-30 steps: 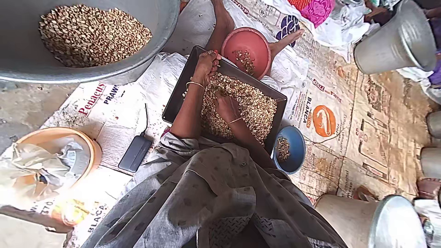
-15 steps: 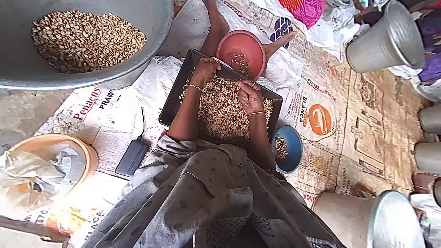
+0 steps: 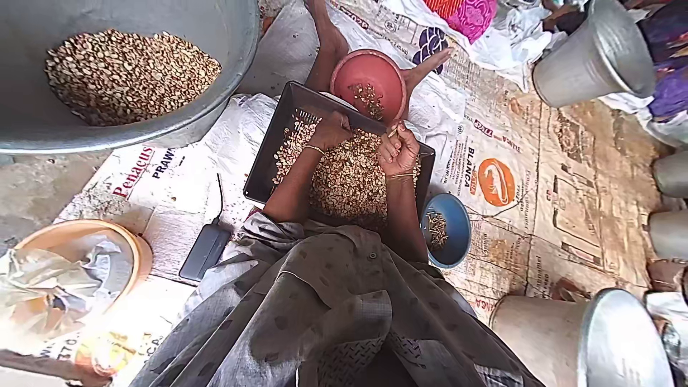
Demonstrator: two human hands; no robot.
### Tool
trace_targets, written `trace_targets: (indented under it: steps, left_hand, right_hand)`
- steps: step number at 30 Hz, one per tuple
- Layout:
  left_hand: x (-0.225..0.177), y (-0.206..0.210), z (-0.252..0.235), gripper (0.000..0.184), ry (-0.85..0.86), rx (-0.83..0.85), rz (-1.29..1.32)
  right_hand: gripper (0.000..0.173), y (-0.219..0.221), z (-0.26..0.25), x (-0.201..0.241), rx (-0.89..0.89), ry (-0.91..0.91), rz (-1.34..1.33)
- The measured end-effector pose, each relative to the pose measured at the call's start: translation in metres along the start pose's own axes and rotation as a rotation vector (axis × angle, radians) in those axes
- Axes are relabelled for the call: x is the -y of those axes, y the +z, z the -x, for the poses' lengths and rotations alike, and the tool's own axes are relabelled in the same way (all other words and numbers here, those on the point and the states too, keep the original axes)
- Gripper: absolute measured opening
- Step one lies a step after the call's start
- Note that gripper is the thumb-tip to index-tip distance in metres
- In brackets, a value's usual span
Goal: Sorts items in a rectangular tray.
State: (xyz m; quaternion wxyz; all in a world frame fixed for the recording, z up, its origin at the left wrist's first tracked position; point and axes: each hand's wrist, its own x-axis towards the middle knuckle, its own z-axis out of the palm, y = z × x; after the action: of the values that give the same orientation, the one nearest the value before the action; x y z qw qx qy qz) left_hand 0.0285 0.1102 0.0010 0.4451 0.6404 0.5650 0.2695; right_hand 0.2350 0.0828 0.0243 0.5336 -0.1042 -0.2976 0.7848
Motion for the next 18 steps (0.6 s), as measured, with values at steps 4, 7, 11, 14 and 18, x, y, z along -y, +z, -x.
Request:
trace_targets:
  steps: [4, 7, 11, 14, 18]
  left_hand:
    - [-0.002, 0.007, -0.003, 0.02, 0.007, 0.023, -0.143]
    - [-0.009, 0.01, 0.001, 0.02, 0.024, 0.018, -0.23]
    - [-0.013, 0.009, 0.006, 0.022, 0.056, 0.033, -0.323]
    - [-0.011, 0.006, 0.005, 0.022, 0.062, 0.047, -0.293]
    - [-0.007, -0.006, 0.01, 0.014, 0.177, -0.003, 0.335]
  right_hand:
    - [0.024, -0.002, -0.002, 0.003, 0.01, -0.018, -0.152]
    - [0.032, -0.001, -0.003, 0.005, 0.002, 0.027, -0.127]
    - [0.024, 0.002, -0.002, 0.01, 0.007, -0.015, -0.106]
    - [0.04, -0.002, -0.002, 0.016, -0.101, -0.053, 0.192]
    - [0.042, -0.002, -0.004, 0.021, -0.451, 0.007, 1.116]
